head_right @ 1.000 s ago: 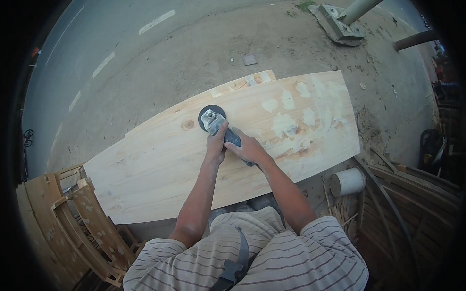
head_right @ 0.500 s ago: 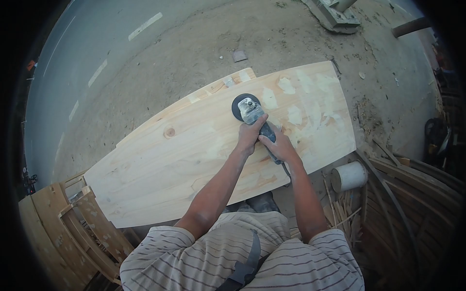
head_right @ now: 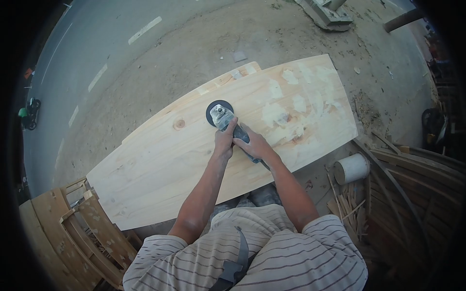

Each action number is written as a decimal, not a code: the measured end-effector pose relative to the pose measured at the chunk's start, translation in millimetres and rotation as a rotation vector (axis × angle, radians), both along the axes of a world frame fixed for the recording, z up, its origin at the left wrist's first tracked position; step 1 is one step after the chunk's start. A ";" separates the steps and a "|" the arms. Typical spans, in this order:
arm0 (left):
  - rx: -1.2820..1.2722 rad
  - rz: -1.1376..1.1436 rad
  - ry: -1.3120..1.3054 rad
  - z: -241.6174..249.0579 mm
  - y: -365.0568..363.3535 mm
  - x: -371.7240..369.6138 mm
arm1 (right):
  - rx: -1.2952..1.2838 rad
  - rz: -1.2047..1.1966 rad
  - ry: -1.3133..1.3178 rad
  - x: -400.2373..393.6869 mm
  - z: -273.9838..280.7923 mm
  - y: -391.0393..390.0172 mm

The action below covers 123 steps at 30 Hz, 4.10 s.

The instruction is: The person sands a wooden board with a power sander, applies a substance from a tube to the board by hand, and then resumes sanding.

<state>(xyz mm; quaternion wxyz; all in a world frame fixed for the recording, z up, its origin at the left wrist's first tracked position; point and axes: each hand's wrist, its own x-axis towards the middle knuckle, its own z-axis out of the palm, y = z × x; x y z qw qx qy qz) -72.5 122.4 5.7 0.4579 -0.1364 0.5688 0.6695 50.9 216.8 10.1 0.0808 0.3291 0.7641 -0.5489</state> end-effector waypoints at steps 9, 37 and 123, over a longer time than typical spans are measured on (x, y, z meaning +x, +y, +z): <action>0.014 0.102 -0.023 -1.8 -76.7 -24.2 | 0.009 0.138 -0.041 -37.2 23.1 -65.7; -0.025 -0.110 0.022 1.1 44.5 56.0 | -0.018 -0.155 0.046 60.1 15.2 31.7; -0.011 -0.023 -0.064 -16.5 2.2 177.9 | 0.139 0.073 -0.235 158.9 40.8 18.8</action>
